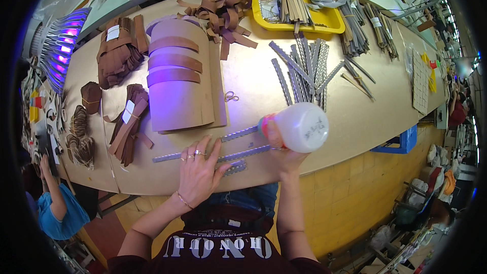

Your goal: The person applies glue from a squeeze bottle onto silver patterned strips and joins them end-to-end on a workbench. They handle the strips one at a time, aligning and pressing the glued ends together to form longer pieces.

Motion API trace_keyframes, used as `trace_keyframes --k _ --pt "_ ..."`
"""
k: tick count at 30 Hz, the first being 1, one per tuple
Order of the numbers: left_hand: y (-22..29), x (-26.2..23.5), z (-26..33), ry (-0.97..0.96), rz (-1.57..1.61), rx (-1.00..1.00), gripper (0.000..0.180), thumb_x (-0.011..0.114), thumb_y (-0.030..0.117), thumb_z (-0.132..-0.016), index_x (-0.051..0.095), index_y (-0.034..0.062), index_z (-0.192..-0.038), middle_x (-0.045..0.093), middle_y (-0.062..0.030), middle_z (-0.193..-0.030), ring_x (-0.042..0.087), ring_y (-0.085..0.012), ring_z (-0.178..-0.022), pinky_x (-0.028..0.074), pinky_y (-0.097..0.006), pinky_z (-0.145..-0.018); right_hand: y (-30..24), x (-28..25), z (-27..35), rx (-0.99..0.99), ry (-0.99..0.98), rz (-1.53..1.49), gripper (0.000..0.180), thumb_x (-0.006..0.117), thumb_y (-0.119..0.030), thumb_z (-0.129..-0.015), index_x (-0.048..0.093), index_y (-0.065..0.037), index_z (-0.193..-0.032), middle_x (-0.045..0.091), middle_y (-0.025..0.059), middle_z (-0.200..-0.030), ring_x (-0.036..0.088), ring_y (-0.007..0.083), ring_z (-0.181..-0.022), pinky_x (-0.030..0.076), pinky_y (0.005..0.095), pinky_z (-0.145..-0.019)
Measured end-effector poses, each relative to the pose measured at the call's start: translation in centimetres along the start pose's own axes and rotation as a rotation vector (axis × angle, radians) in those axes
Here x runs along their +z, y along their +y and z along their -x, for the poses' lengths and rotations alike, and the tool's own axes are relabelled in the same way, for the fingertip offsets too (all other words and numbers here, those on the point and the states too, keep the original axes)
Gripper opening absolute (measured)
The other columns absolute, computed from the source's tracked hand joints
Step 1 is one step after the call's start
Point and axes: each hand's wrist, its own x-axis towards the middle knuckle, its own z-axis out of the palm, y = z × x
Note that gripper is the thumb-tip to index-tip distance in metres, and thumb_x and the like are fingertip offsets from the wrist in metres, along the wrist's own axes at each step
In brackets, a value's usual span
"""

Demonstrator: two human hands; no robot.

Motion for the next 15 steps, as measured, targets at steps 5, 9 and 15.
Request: trace_keyframes --k 5,9,15 --pt "-0.1 -0.2 -0.2 -0.024 -0.002 0.003 0.057 0.069 0.035 -0.086 0.057 0.0005 -0.130 0.050 -0.0191 -0.131 0.048 -0.0362 -0.117 0.037 -0.047 -0.098 -0.6 1.2 2.6 -0.023 -0.222 -0.002 0.032 0.085 -0.023 -0.074 0.070 -0.005 -0.096 0.071 0.0065 -0.087 0.068 0.0193 -0.081 0.051 0.0347 -0.080" --pt "0.0 -0.2 -0.3 -0.024 0.017 -0.015 0.055 0.070 0.034 -0.085 0.059 0.0005 -0.127 0.049 -0.0186 -0.132 0.047 -0.0360 -0.117 0.037 -0.047 -0.098 1.0 2.8 5.9 0.030 -0.259 -0.033 0.072 0.092 -0.030 -0.063 0.057 0.001 -0.118 0.063 0.0122 -0.104 0.064 0.0226 -0.095 0.051 0.0356 -0.083" --pt "-0.1 -0.4 -0.4 -0.070 -0.020 0.000 0.051 0.070 0.034 -0.084 0.061 0.0008 -0.122 0.049 -0.0173 -0.131 0.048 -0.0351 -0.117 0.037 -0.046 -0.098 1.3 2.7 6.6 0.005 -0.303 -0.091 0.076 0.092 -0.031 -0.062 0.055 0.001 -0.120 0.063 0.0123 -0.105 0.064 0.0233 -0.097 0.051 0.0375 -0.084"
